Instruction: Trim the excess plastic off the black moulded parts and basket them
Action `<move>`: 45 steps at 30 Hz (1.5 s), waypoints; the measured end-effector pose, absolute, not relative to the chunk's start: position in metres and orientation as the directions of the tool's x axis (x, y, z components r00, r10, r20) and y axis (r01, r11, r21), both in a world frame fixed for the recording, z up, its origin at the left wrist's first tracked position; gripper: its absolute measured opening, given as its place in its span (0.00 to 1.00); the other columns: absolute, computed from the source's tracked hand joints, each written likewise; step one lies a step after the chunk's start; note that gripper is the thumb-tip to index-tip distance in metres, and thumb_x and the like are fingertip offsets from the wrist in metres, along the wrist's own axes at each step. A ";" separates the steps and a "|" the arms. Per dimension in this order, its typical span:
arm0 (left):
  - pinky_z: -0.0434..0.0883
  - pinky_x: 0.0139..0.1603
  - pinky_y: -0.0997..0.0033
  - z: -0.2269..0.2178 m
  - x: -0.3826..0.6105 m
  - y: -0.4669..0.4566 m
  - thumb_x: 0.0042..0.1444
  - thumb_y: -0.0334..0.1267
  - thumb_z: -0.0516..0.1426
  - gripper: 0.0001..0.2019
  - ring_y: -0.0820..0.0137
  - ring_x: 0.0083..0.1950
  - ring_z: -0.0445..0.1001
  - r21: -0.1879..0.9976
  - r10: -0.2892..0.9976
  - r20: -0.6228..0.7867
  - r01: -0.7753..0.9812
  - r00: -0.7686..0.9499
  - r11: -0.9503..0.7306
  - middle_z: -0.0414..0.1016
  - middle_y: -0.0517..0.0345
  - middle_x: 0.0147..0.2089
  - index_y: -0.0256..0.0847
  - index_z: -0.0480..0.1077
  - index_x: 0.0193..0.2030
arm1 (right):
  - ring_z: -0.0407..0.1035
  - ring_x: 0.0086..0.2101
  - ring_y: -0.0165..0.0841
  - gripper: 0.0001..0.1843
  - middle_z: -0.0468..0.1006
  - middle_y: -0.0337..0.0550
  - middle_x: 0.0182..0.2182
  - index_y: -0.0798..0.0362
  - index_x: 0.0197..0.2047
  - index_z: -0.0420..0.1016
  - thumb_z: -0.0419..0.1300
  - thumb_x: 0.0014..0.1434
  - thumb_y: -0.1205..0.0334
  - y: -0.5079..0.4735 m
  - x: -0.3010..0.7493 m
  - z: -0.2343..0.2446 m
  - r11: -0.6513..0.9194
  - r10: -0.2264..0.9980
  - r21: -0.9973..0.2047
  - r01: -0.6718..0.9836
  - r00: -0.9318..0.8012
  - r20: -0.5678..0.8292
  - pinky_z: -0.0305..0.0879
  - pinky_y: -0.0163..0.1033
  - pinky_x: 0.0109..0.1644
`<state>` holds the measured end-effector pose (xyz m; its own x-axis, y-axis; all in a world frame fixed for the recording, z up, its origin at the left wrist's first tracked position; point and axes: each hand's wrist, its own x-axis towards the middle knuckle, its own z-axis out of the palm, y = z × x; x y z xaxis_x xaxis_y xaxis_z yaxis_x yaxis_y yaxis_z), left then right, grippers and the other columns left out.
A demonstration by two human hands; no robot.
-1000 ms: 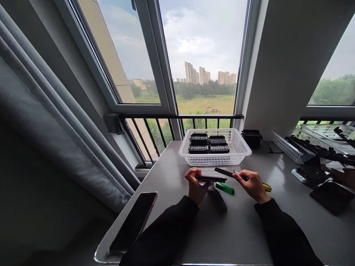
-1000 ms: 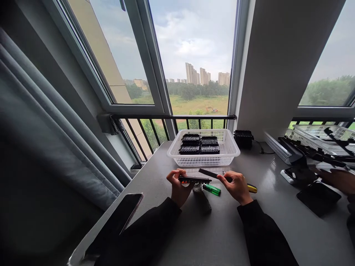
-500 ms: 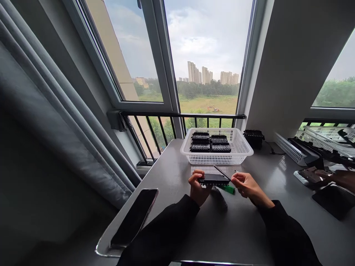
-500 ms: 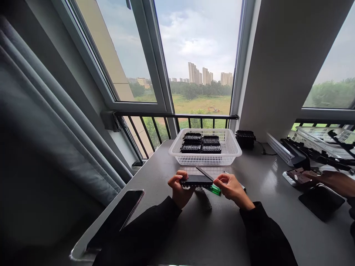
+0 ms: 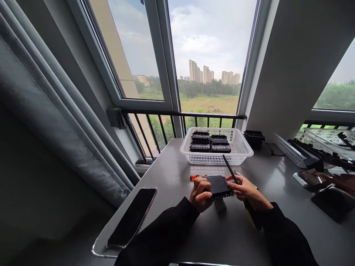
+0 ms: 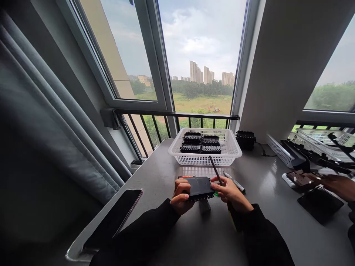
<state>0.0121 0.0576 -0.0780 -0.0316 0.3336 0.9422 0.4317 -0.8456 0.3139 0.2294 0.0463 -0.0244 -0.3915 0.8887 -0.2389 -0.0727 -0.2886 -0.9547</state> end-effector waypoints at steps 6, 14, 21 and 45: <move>0.62 0.53 0.55 -0.052 0.010 0.044 0.43 0.26 0.62 0.19 0.59 0.54 0.67 0.050 0.185 0.965 0.566 0.184 -0.823 0.70 0.54 0.49 0.49 0.65 0.41 | 0.49 0.20 0.19 0.36 0.65 0.32 0.27 0.51 0.52 0.68 0.75 0.42 0.53 0.045 0.231 -0.020 -0.317 0.909 -0.920 -0.230 -0.350 -0.225 0.40 0.29 0.20; 0.62 0.63 0.48 -0.044 0.028 0.046 0.49 0.41 0.60 0.31 0.52 0.70 0.55 0.770 0.770 0.638 -0.051 0.024 -0.636 0.55 0.43 0.67 0.46 0.58 0.61 | 0.42 0.18 0.19 0.30 0.55 0.26 0.21 0.52 0.44 0.70 0.75 0.40 0.56 0.053 0.229 -0.028 -0.249 0.961 -0.913 -0.323 -0.197 -0.192 0.37 0.29 0.19; 0.74 0.50 0.59 -0.045 0.029 0.057 0.44 0.43 0.68 0.37 0.59 0.50 0.76 0.939 0.982 0.187 -0.293 0.003 -0.178 0.76 0.47 0.50 0.41 0.60 0.61 | 0.45 0.18 0.17 0.28 0.71 0.37 0.33 0.52 0.45 0.73 0.73 0.43 0.51 0.053 0.230 -0.033 -0.137 0.978 -0.967 -0.214 -0.185 -0.098 0.40 0.29 0.18; 0.72 0.35 0.69 -0.041 0.021 0.056 0.42 0.35 0.68 0.08 0.69 0.30 0.74 0.944 0.943 0.326 0.029 0.062 -0.328 0.78 0.59 0.28 0.39 0.76 0.30 | 0.57 0.19 0.29 0.32 0.66 0.40 0.16 0.52 0.18 0.58 0.48 0.64 0.38 0.046 0.241 -0.020 0.419 0.868 -0.425 0.802 -0.217 0.446 0.44 0.37 0.26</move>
<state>0.0205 0.0556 -0.0411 0.0616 0.9433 0.3262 0.0288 -0.3284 0.9441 0.2407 0.0455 -0.0201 -0.2168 0.8682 0.4464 0.8024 0.4189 -0.4250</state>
